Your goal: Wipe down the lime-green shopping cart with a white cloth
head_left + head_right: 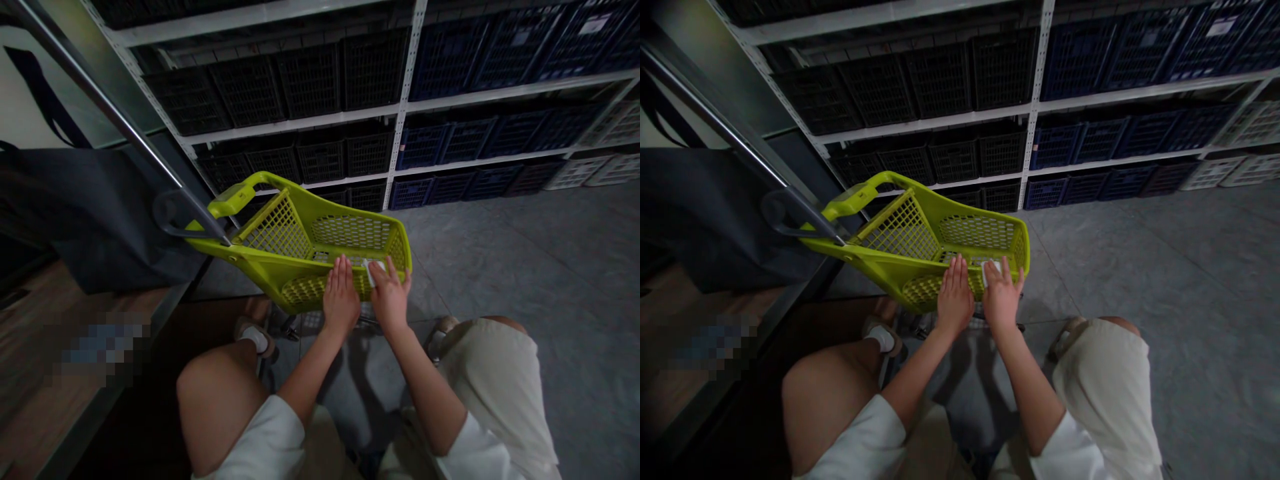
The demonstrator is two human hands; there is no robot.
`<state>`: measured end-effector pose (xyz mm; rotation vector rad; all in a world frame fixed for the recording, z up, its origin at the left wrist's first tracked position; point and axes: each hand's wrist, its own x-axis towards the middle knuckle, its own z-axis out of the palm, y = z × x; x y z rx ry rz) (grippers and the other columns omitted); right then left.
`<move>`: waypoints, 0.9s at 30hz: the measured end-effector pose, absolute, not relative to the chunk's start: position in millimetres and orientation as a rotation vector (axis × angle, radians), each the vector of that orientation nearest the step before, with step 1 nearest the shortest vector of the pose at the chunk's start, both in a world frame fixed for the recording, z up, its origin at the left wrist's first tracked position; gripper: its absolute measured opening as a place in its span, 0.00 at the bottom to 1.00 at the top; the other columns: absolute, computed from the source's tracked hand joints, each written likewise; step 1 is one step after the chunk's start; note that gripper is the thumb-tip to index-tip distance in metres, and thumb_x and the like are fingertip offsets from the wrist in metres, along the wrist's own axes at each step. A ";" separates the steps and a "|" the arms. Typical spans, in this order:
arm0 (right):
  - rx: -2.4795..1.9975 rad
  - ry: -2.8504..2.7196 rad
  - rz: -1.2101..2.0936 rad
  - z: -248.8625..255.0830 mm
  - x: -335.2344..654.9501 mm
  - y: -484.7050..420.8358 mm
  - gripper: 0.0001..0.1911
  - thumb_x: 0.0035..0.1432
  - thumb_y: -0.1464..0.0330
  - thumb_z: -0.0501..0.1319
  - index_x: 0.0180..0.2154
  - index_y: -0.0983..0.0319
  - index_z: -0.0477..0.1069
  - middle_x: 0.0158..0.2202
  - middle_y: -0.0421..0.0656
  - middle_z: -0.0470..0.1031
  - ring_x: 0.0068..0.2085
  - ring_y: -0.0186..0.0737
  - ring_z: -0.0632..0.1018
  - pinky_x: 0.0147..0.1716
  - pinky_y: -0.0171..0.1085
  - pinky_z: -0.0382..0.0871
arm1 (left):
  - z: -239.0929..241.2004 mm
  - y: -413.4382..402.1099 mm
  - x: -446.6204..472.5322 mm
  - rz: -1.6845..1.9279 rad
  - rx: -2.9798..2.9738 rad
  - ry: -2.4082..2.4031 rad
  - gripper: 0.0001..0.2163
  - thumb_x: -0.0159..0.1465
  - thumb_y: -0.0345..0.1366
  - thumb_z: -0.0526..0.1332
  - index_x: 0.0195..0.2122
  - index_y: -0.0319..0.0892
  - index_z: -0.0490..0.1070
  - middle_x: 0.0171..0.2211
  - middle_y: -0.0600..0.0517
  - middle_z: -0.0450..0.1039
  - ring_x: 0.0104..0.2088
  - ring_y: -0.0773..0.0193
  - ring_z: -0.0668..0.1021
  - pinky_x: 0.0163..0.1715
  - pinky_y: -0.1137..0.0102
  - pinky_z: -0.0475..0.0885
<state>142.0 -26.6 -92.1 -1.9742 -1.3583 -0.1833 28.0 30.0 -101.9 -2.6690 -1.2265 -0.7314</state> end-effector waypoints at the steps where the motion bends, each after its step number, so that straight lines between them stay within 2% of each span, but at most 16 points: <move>1: -1.938 -1.424 -0.139 -87.1 130.3 -19.2 0.31 0.55 0.80 0.50 0.58 0.58 0.71 0.60 0.46 0.74 0.70 0.50 0.61 0.67 0.63 0.41 | -102.7 30.5 27.4 -0.719 -2.665 -1.229 0.32 0.66 0.28 0.50 0.71 0.30 0.43 0.73 0.38 0.46 0.73 0.55 0.47 0.69 0.56 0.56; 4: -1.878 -1.534 -0.092 -84.9 120.3 -12.8 0.33 0.54 0.80 0.50 0.60 0.58 0.68 0.62 0.44 0.72 0.70 0.48 0.61 0.67 0.63 0.41 | -103.2 32.0 24.2 -0.695 -2.661 -1.219 0.31 0.67 0.29 0.50 0.71 0.29 0.45 0.73 0.37 0.47 0.73 0.55 0.48 0.69 0.56 0.56; 7: -1.889 -1.565 -0.196 -98.8 149.7 -30.9 0.36 0.54 0.80 0.50 0.63 0.55 0.65 0.63 0.42 0.71 0.70 0.48 0.60 0.67 0.64 0.38 | -101.2 32.0 21.3 -0.716 -2.675 -1.193 0.33 0.65 0.26 0.50 0.72 0.31 0.42 0.73 0.38 0.46 0.73 0.56 0.47 0.70 0.56 0.56; 11: -1.991 -1.508 -0.355 -117.9 211.9 -62.7 0.35 0.54 0.79 0.52 0.62 0.53 0.66 0.58 0.40 0.76 0.66 0.49 0.65 0.67 0.62 0.38 | -97.2 29.7 21.2 -0.730 -2.717 -1.160 0.36 0.65 0.26 0.51 0.72 0.33 0.38 0.73 0.40 0.44 0.73 0.56 0.46 0.70 0.55 0.56; 14: -1.995 -1.567 -0.397 -121.4 240.7 -73.8 0.36 0.51 0.79 0.52 0.61 0.52 0.68 0.56 0.38 0.78 0.63 0.49 0.66 0.67 0.62 0.38 | -96.1 28.2 23.0 -0.706 -2.727 -1.159 0.36 0.64 0.26 0.51 0.72 0.31 0.38 0.74 0.39 0.43 0.73 0.56 0.45 0.70 0.56 0.55; 17: -1.986 -1.595 -0.407 -117.9 243.9 -77.6 0.36 0.51 0.79 0.53 0.61 0.53 0.68 0.54 0.40 0.79 0.57 0.50 0.69 0.65 0.59 0.44 | -97.0 27.2 24.3 -0.675 -2.728 -1.141 0.36 0.64 0.26 0.52 0.72 0.29 0.40 0.74 0.38 0.41 0.73 0.55 0.43 0.71 0.56 0.53; 20: -2.026 -1.536 -0.386 -113.3 232.9 -83.3 0.36 0.52 0.78 0.54 0.62 0.53 0.67 0.53 0.42 0.79 0.51 0.51 0.69 0.58 0.54 0.52 | -98.2 26.1 23.3 -0.674 -2.736 -1.121 0.38 0.63 0.26 0.53 0.72 0.30 0.37 0.74 0.38 0.39 0.73 0.54 0.43 0.71 0.55 0.53; 27: -2.043 -1.408 -0.362 -110.6 204.9 -102.1 0.32 0.54 0.75 0.53 0.60 0.54 0.68 0.53 0.44 0.79 0.45 0.52 0.70 0.53 0.52 0.55 | -95.8 30.4 12.2 -0.733 -2.788 -0.988 0.36 0.67 0.29 0.51 0.73 0.33 0.34 0.74 0.39 0.40 0.73 0.54 0.44 0.70 0.54 0.54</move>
